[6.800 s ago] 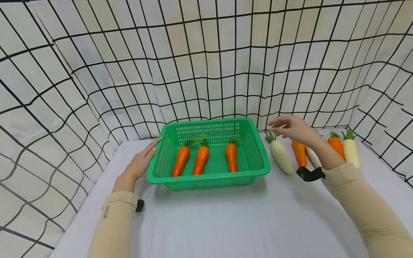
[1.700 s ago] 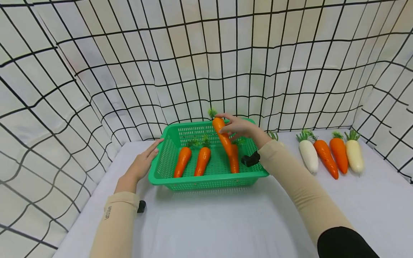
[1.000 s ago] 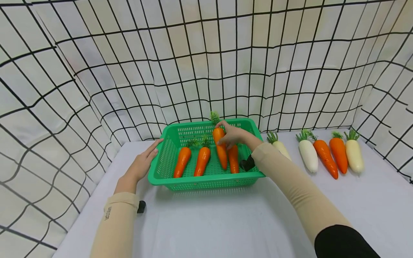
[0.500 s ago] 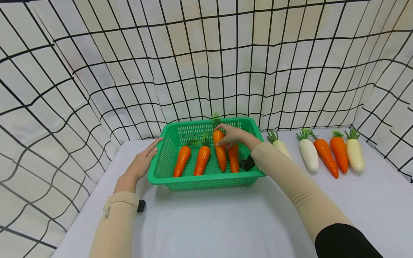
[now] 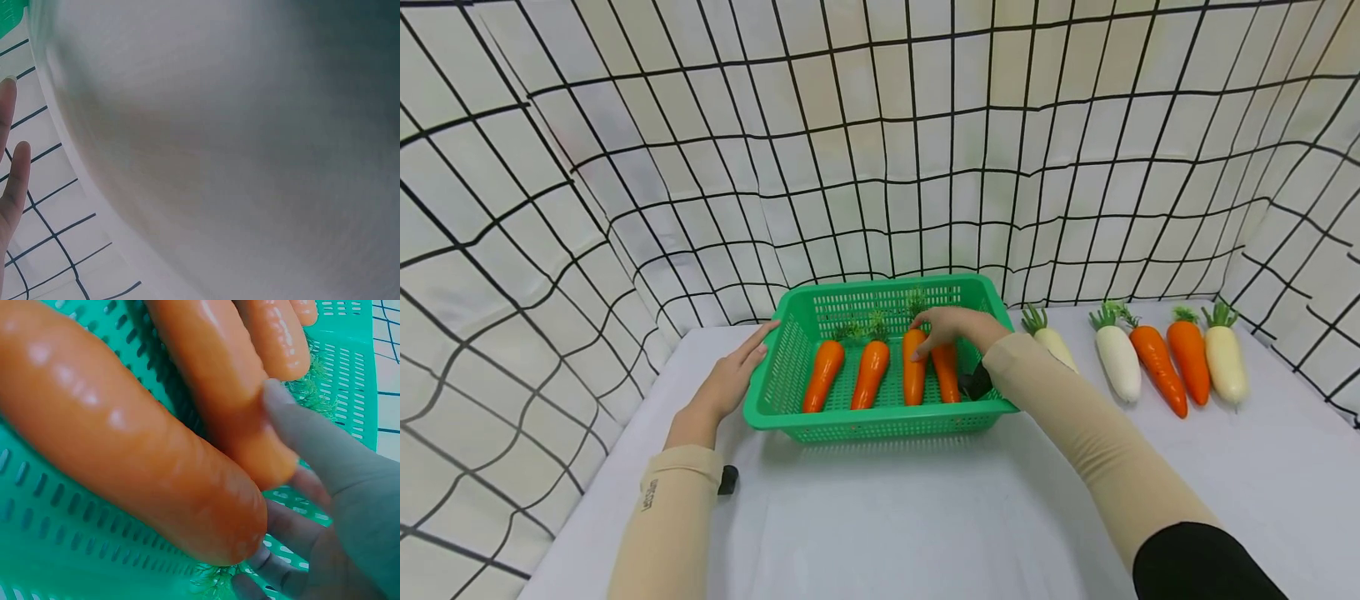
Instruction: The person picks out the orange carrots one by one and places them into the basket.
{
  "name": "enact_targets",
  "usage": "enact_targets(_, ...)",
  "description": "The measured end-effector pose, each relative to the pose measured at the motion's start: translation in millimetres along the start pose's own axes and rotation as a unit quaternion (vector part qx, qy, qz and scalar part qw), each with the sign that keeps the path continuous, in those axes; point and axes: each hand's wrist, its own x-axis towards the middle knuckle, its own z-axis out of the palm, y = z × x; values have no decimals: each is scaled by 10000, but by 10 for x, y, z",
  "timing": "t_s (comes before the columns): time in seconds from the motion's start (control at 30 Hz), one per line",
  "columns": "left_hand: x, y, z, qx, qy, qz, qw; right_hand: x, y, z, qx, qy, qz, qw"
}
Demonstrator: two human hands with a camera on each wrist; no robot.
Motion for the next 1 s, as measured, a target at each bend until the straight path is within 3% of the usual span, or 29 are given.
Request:
enact_targets(0.2, 1, 2, 9, -24, -9, 7, 10000, -28, -3, 14, -179, -52, 57, 9998)
enact_targets(0.6, -5, -11, -2, -14, -25, -16, 10000, -102, -34, -85, 460, 237, -482, 9975)
enact_targets(0.77, -6, -13, 14, -16, -89, -24, 10000, -233, -99, -163, 775, 354, -861, 9926)
enact_targets(1.0, -15, 2, -11, 59, -23, -8, 10000, -540, -120, -345, 580, 832, -1330, 9859)
